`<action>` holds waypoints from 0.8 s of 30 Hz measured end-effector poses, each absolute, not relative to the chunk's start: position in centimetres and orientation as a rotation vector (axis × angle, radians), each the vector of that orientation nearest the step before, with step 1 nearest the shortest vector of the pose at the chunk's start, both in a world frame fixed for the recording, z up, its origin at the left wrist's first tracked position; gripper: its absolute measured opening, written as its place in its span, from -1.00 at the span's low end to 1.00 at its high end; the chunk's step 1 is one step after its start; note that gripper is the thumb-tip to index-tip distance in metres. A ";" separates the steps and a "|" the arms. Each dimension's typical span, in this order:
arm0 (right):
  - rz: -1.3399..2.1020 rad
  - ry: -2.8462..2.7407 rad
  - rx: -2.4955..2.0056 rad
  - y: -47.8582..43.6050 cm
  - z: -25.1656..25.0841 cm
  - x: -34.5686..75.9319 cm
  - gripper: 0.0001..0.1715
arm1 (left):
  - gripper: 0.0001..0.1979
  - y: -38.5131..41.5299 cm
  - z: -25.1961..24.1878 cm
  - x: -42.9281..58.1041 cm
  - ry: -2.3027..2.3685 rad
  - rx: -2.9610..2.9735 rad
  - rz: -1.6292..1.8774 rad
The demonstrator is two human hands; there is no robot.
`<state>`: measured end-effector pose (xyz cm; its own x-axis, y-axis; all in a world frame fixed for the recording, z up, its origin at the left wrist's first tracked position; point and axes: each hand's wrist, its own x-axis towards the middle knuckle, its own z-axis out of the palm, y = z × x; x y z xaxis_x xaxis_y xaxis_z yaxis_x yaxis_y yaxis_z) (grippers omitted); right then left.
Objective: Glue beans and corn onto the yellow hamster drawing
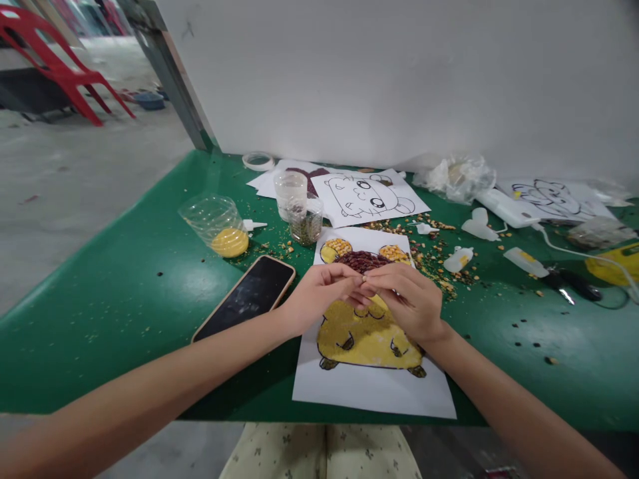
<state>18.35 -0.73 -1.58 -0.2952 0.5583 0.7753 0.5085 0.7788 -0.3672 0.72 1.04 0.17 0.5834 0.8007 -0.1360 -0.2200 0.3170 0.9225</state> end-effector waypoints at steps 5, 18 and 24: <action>0.106 -1.947 -0.825 -0.9 -1.3 18.2 -0.76 | -0.82 1.0 0.2 0.7 0.681 1.036 0.734; 0.096 -1.964 -0.821 -0.7 -1.4 18.5 -0.78 | -0.83 1.0 0.4 0.8 0.702 1.053 0.729; 0.112 -1.984 -0.827 -0.8 -1.3 18.5 -0.78 | -0.83 1.0 0.6 0.7 0.708 1.059 0.727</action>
